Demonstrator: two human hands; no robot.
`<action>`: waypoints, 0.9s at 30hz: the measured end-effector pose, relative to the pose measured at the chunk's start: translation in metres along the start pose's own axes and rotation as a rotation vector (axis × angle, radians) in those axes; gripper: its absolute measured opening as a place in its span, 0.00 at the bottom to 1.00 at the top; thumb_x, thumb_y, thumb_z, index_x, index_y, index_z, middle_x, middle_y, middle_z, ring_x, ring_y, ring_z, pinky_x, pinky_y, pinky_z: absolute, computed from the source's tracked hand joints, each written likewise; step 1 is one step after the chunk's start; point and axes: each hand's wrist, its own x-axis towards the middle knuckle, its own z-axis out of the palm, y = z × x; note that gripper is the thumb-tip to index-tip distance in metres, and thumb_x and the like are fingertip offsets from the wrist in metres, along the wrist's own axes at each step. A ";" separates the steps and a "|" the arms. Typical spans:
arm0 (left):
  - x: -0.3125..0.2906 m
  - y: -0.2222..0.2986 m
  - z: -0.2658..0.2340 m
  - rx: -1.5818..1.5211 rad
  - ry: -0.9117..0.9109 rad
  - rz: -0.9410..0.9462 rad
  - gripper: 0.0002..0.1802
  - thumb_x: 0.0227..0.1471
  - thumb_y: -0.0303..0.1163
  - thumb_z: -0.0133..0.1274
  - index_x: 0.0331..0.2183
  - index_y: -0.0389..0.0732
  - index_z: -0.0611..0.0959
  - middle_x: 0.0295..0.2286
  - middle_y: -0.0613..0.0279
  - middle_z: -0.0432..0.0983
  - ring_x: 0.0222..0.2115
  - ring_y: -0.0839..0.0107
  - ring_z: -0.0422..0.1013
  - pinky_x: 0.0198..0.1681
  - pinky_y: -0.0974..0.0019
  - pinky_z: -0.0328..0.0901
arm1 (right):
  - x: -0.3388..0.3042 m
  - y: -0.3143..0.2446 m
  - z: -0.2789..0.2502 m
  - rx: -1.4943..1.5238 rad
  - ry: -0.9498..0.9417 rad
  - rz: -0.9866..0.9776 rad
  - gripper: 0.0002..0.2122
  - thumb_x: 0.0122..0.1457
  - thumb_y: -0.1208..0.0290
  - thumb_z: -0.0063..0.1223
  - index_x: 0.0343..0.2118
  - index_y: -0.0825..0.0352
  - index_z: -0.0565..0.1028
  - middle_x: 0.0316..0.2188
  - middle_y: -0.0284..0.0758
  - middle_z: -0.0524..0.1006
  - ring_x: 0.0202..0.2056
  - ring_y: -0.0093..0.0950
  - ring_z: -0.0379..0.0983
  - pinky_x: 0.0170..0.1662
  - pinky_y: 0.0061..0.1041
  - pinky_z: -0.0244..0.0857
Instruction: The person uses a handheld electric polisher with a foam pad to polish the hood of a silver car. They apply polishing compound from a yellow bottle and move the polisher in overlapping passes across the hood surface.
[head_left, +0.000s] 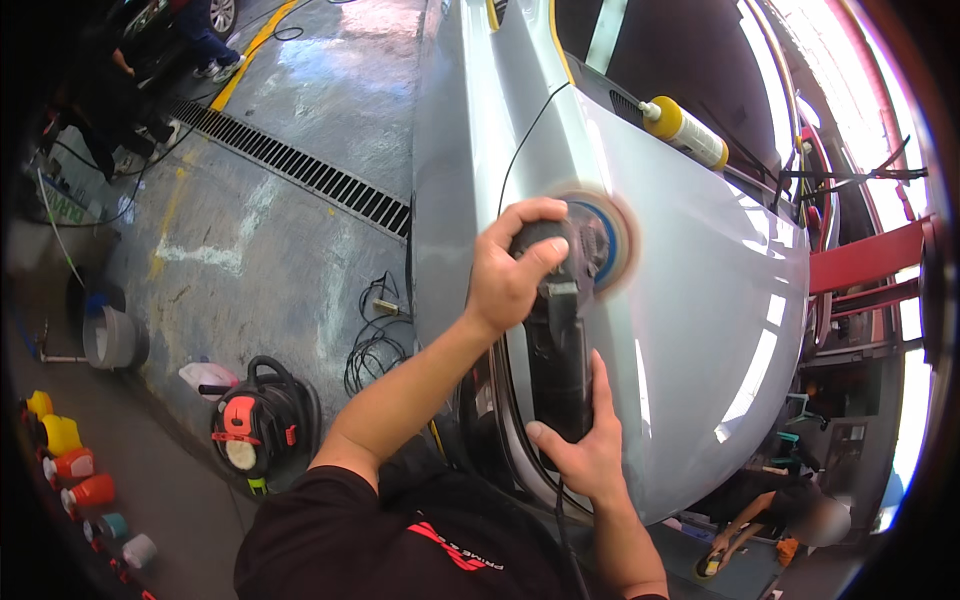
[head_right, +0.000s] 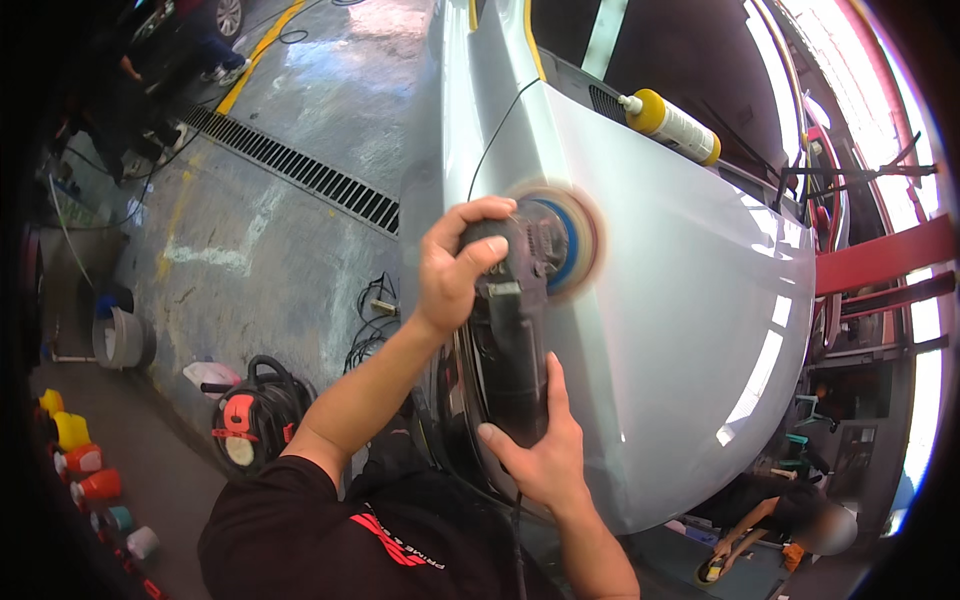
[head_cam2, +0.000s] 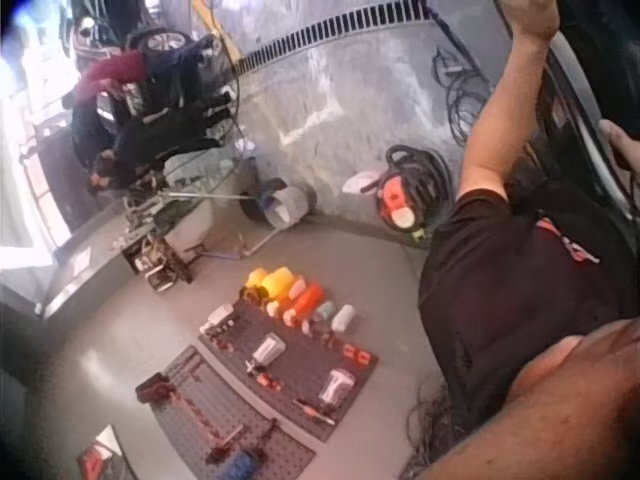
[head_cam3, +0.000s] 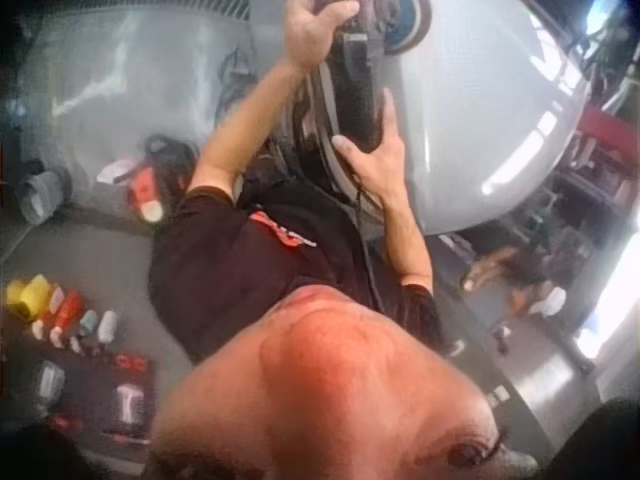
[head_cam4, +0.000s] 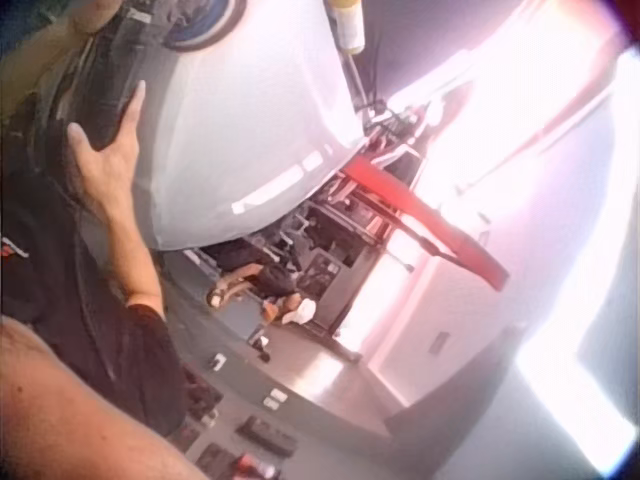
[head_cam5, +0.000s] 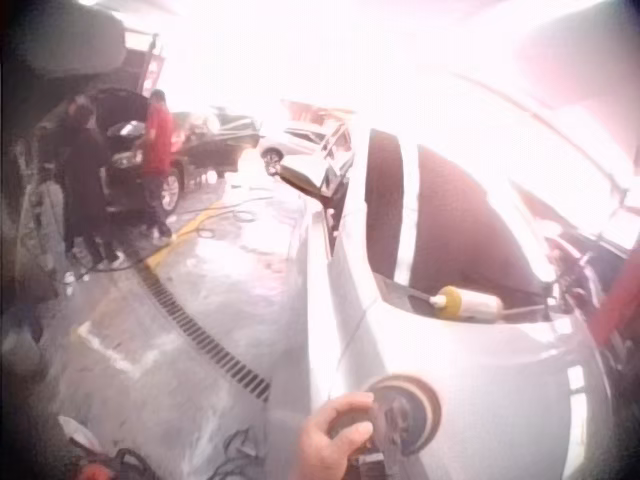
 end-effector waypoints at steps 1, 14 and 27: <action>0.012 0.001 -0.002 0.007 0.008 -0.022 0.18 0.55 0.28 0.62 0.48 0.32 0.85 0.44 0.60 0.82 0.44 0.74 0.76 0.52 0.69 0.70 | 0.010 -0.005 0.002 -0.006 0.000 0.001 0.50 0.56 0.68 0.73 0.76 0.74 0.50 0.59 0.49 0.80 0.58 0.37 0.80 0.63 0.33 0.69; 0.143 0.009 -0.016 -0.016 0.064 -0.109 0.15 0.55 0.26 0.62 0.45 0.30 0.87 0.36 0.59 0.83 0.34 0.75 0.77 0.41 0.73 0.72 | 0.119 -0.026 0.000 0.242 -0.035 -0.111 0.49 0.57 0.66 0.73 0.76 0.75 0.52 0.59 0.49 0.78 0.57 0.35 0.78 0.64 0.32 0.68; 0.214 0.022 0.028 0.248 -0.032 -0.108 0.14 0.53 0.29 0.61 0.41 0.32 0.89 0.33 0.60 0.84 0.33 0.74 0.77 0.40 0.70 0.72 | 0.166 -0.053 -0.028 0.539 -0.081 -0.083 0.48 0.59 0.63 0.72 0.75 0.75 0.54 0.57 0.45 0.76 0.53 0.30 0.77 0.56 0.29 0.72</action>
